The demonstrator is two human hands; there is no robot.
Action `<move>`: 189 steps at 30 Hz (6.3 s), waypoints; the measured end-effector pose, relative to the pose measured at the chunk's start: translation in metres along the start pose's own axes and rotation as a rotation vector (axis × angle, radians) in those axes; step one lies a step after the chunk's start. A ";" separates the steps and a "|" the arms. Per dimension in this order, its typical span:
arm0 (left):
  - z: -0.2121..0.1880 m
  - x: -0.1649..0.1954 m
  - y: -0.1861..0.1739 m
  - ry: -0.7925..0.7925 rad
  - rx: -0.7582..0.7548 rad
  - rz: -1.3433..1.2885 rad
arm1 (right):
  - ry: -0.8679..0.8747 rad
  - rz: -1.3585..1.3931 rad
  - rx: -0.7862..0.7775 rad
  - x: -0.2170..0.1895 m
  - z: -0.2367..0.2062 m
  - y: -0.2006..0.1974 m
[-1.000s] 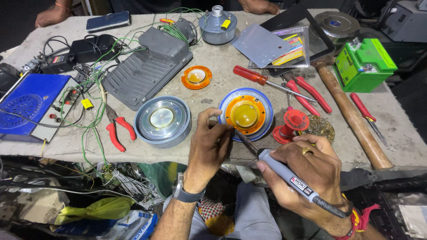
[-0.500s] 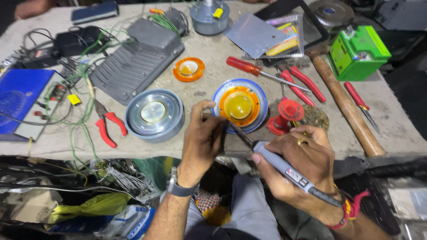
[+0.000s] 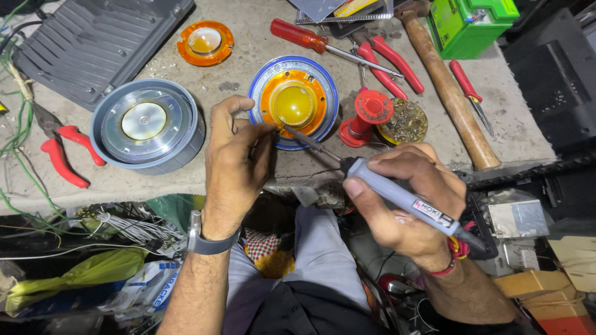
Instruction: The person uses a soldering iron and pliers to attach small metal pins to a circular orange and blue electronic component. They repeatedly heat the pins and apply solder to secure them in place.
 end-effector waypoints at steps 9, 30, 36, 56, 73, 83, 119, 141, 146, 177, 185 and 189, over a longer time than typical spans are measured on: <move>-0.001 -0.001 0.003 -0.019 -0.008 0.007 | -0.084 -0.028 -0.007 0.012 -0.009 -0.002; 0.000 0.002 0.003 -0.015 -0.001 0.048 | -0.395 -0.094 -0.197 0.013 0.002 0.009; 0.001 0.000 0.001 -0.076 -0.003 -0.012 | -0.271 -0.040 -0.132 0.016 0.003 0.011; 0.010 0.002 -0.004 -0.053 0.030 -0.032 | -0.251 -0.012 -0.048 0.013 0.012 0.020; 0.003 0.003 0.001 -0.074 -0.009 -0.038 | -0.217 0.012 -0.035 0.025 -0.011 0.002; 0.003 0.004 0.000 -0.064 -0.007 -0.046 | -0.199 0.006 -0.051 0.024 -0.010 0.002; 0.008 0.003 -0.006 -0.047 0.025 -0.015 | 0.173 0.540 0.278 0.068 -0.015 -0.039; -0.001 -0.006 0.003 -0.046 0.015 -0.027 | -0.199 0.071 -0.114 0.034 0.010 0.013; 0.001 -0.005 0.003 -0.097 0.014 -0.053 | -0.354 -0.012 -0.194 0.020 0.019 0.009; 0.007 0.007 -0.007 -0.023 0.071 0.050 | -0.257 -0.099 -0.028 -0.001 0.013 0.024; -0.003 0.001 0.003 -0.019 0.039 -0.014 | -0.300 -0.051 -0.106 0.009 -0.004 0.011; -0.003 0.004 0.002 -0.049 0.017 -0.006 | -0.210 -0.035 -0.014 0.014 -0.019 0.000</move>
Point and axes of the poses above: each hand's wrist, its own z-axis towards the middle knuckle, its own y-axis out of the palm, x = y × z, the point moved 1 cm from there along z, towards the middle knuckle, and after that the axes turned 3 degrees about -y, right-handed, at the moved point
